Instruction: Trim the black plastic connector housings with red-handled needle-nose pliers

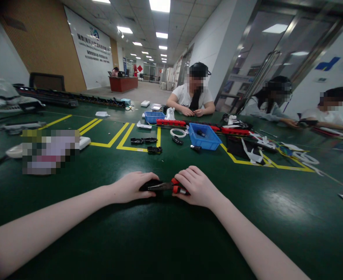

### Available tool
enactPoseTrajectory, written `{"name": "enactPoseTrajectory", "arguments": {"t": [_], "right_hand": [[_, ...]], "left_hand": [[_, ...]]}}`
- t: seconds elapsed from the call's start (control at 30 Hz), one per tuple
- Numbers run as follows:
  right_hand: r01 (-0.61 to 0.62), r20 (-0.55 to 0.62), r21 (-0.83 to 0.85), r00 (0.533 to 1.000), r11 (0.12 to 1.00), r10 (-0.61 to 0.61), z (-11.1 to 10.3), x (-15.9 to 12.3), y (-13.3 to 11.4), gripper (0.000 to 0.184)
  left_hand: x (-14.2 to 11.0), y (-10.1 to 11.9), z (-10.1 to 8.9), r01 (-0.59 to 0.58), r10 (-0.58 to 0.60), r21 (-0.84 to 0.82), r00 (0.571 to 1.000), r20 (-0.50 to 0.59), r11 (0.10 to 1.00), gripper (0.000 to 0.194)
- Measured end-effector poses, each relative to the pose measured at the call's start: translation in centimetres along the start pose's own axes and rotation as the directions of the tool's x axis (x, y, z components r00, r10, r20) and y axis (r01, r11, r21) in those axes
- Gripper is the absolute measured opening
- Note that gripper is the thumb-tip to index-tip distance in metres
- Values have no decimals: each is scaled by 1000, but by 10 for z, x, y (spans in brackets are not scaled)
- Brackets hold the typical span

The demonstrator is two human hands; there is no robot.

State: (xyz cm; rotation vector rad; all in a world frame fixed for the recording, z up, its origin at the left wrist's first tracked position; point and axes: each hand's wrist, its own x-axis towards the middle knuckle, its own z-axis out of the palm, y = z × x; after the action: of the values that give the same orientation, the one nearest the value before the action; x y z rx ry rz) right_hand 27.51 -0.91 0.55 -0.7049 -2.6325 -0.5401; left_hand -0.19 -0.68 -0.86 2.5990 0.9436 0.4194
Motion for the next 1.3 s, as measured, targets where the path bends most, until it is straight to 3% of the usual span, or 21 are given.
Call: {"name": "enactPoseTrajectory", "arguments": {"t": [0.37, 0.73, 1.3], "right_hand": [[3, -38, -60, 999, 998, -5, 1, -2, -7, 31], [-67, -41, -104, 997, 992, 63, 3, -3, -20, 31], [-69, -70, -158, 996, 985, 58, -7, -9, 2, 33]], "left_hand": [[0, -1, -3, -28, 29, -57, 1000, 7, 998, 36], [0, -4, -2, -40, 41, -41, 999, 18, 998, 36], [-1, -2, -5, -5, 8, -73, 999, 41, 997, 36]]}}
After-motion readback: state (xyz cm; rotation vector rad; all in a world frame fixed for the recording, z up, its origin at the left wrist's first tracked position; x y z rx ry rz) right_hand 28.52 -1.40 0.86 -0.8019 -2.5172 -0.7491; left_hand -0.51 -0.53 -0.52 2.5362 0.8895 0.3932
